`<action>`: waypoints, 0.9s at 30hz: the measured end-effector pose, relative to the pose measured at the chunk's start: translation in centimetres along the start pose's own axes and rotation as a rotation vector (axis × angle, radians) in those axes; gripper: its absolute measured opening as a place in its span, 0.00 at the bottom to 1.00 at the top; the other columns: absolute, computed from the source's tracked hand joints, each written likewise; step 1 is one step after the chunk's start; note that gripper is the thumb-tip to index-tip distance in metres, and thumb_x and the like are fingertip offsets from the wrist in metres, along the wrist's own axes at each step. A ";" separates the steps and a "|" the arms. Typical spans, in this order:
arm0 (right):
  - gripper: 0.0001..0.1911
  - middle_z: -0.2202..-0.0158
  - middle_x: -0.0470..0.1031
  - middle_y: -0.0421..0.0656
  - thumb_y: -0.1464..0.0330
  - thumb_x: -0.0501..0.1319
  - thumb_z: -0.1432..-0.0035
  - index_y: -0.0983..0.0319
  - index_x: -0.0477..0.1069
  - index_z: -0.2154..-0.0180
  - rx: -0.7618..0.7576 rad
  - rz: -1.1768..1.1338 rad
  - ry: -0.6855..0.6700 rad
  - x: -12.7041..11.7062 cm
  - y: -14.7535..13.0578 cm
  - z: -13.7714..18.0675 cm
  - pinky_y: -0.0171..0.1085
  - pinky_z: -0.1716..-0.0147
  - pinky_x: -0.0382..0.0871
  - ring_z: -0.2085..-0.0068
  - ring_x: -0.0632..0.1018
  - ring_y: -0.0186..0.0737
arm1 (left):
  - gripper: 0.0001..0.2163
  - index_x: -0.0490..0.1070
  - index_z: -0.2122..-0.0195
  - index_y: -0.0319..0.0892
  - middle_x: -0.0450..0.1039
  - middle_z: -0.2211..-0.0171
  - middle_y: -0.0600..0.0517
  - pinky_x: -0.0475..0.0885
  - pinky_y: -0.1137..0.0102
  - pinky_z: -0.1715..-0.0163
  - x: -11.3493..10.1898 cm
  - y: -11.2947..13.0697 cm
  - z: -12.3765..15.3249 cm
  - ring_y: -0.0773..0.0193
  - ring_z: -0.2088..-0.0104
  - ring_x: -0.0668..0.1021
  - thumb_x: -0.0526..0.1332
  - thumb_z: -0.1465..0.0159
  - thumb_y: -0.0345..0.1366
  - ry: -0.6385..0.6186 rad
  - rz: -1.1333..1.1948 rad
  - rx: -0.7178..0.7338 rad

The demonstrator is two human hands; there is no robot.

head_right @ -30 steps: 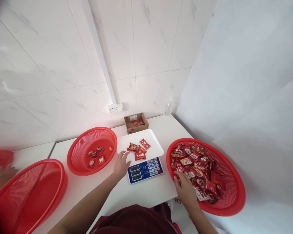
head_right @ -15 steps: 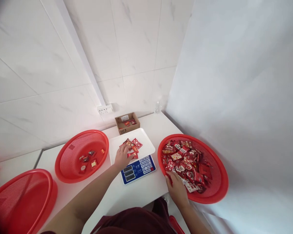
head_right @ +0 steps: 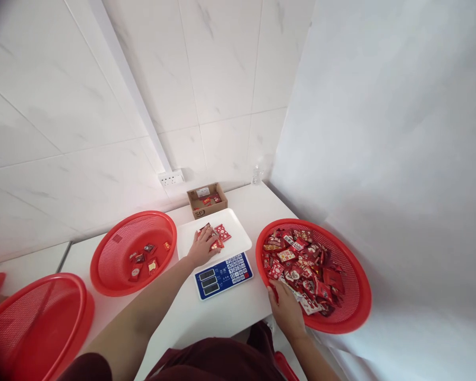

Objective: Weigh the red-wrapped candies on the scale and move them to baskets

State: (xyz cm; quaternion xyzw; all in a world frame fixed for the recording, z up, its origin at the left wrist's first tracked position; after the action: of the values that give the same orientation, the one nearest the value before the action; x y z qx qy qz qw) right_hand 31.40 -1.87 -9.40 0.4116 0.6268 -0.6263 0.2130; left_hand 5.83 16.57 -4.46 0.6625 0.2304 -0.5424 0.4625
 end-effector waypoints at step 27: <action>0.20 0.58 0.76 0.54 0.60 0.48 0.44 0.64 0.70 0.58 0.033 0.192 0.052 0.8 0.2 0.3 0.47 0.55 0.68 0.56 0.76 0.49 | 0.45 0.32 0.34 0.34 0.61 0.43 0.28 0.49 0.37 0.48 -10.9 -22.3 26.7 0.32 0.41 0.60 0.58 0.44 0.49 0.048 -0.108 -1.334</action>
State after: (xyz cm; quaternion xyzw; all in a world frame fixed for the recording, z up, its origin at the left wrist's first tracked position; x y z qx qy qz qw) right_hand 30.99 -2.01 -10.20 0.4894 0.5793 -0.6025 0.2488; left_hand -28.98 6.11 -1.95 0.2342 0.5594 -0.2911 0.7399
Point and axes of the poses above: each hand's wrist, its own z-axis away from the middle knuckle, its own x-axis out of the palm, y = z × x, the point moved 2 cm from there along -z, towards the middle knuckle
